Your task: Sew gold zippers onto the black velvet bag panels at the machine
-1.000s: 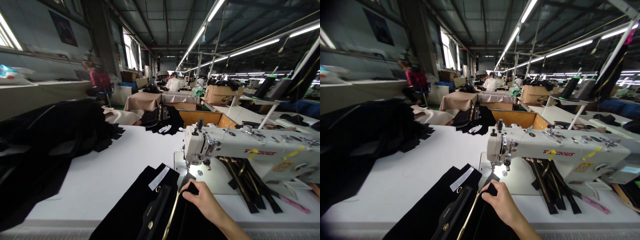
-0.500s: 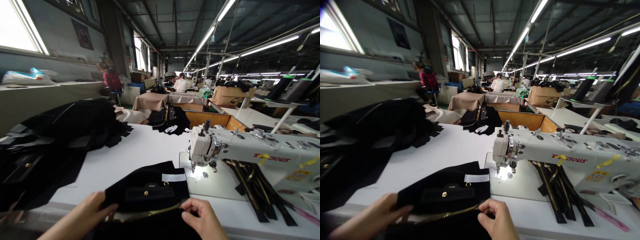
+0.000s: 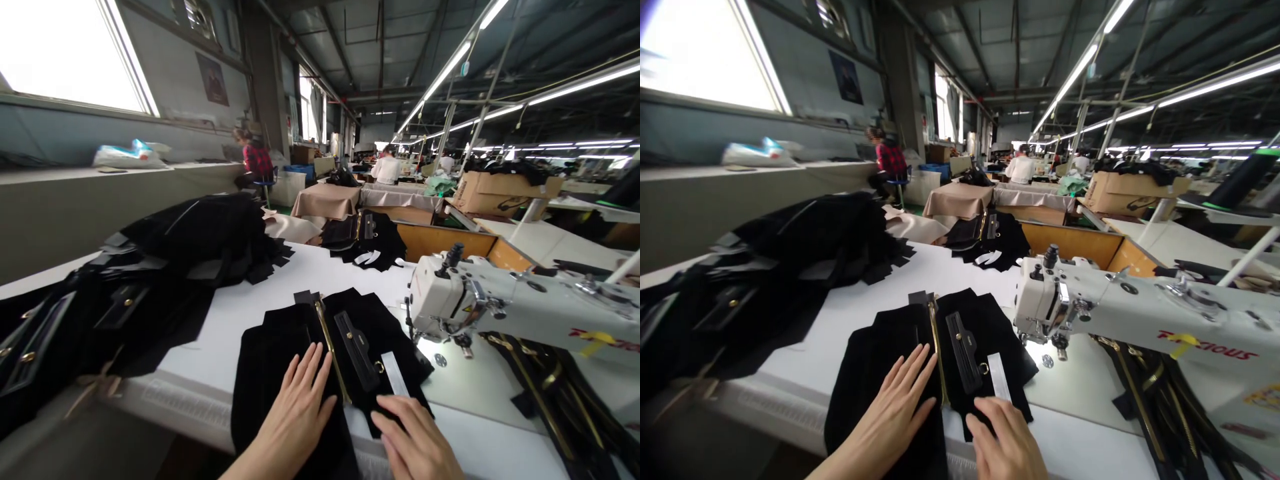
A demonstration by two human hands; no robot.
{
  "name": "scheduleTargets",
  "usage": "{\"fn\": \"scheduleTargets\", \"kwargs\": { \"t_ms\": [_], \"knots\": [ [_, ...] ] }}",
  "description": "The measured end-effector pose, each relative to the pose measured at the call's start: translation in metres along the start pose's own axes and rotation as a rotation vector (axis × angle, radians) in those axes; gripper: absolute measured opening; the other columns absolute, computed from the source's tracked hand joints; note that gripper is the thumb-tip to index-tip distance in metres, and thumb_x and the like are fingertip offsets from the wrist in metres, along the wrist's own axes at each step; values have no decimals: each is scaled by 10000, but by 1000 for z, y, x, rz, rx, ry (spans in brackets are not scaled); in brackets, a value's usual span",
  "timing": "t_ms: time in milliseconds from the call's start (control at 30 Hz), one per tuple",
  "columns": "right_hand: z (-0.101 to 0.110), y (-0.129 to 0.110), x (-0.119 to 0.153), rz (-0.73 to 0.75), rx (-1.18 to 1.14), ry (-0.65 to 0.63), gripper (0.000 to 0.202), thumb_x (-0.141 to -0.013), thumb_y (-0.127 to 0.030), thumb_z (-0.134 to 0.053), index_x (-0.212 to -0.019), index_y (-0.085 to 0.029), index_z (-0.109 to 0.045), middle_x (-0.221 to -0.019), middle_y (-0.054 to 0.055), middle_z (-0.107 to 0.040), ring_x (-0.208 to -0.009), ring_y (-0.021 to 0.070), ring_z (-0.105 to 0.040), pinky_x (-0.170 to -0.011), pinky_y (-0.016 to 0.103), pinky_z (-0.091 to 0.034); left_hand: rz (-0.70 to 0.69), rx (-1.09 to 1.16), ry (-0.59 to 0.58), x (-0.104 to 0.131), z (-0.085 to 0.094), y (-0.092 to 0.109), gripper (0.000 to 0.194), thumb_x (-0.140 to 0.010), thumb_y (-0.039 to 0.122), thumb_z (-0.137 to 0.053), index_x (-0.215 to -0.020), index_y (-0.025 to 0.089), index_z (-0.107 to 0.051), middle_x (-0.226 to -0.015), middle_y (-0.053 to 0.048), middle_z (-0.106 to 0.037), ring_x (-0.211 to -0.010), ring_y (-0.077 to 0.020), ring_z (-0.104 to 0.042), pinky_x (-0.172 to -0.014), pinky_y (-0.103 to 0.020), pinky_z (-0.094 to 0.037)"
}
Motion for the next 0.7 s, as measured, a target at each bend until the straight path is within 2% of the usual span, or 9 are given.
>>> {"fn": "scheduleTargets", "kwargs": {
  "t_ms": [67, 200, 300, 467, 533, 700],
  "knots": [
    [-7, -6, -4, 94, 57, -28, 401, -853, -25, -460, -1165, -185, -654, -1206, 94, -656, -1095, 238, -627, -937, 314, -534, -39, 35, 1, 1, 11, -2, 611, -965, 229, -480, -1538, 200, -271, -1560, -118, -340, -1432, -295, -324, -1129, -529, -358],
    [-22, -16, -2, 112, 36, 80, 381, -808, -47, -456, -1082, -183, -683, -1081, 64, -704, -968, 226, -664, -878, 305, -561, -77, 107, -38, -1, 28, -6, 678, -935, 245, -542, -1547, 225, -251, -1560, -93, -346, -1425, -298, -339, -1128, -534, -357],
    [-24, -22, 0, 105, 37, 149, 362, -792, -61, -447, -1023, -188, -696, -1011, 51, -719, -886, 222, -672, -799, 300, -576, -71, 143, -56, 1, 27, -7, 741, -880, 250, -600, -1542, 233, -268, -1558, -89, -353, -1427, -311, -335, -1132, -557, -339],
    [-22, -24, -7, 120, 44, 128, 357, -798, -51, -438, -1005, -180, -699, -986, 47, -723, -858, 214, -668, -776, 291, -576, -28, 164, -49, 2, 17, -10, 801, -788, 240, -674, -1512, 222, -332, -1536, -112, -387, -1412, -338, -356, -1125, -599, -324],
    [-21, -24, -7, 126, 40, 129, 346, -807, -50, -440, -1000, -177, -696, -959, 40, -725, -844, 210, -665, -769, 286, -573, -26, 174, -53, 1, 19, -10, 779, -787, 234, -680, -1496, 216, -359, -1521, -117, -411, -1401, -345, -373, -1113, -608, -337],
    [-25, -27, -1, 180, 45, 113, 259, -864, -74, -478, -992, -171, -682, -907, 41, -722, -811, 194, -656, -738, 270, -567, -71, 207, -84, 3, 26, -7, 770, -832, 161, -622, -1525, 238, -294, -1540, -105, -382, -1424, -323, -337, -1110, -605, -340]
  ]
}}
Point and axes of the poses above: each hand's wrist, its own x-axis away from the middle knuckle, its own z-axis out of the back of the hand, y = z × x, the point moved 8 cm from there along -x, towards the middle knuckle
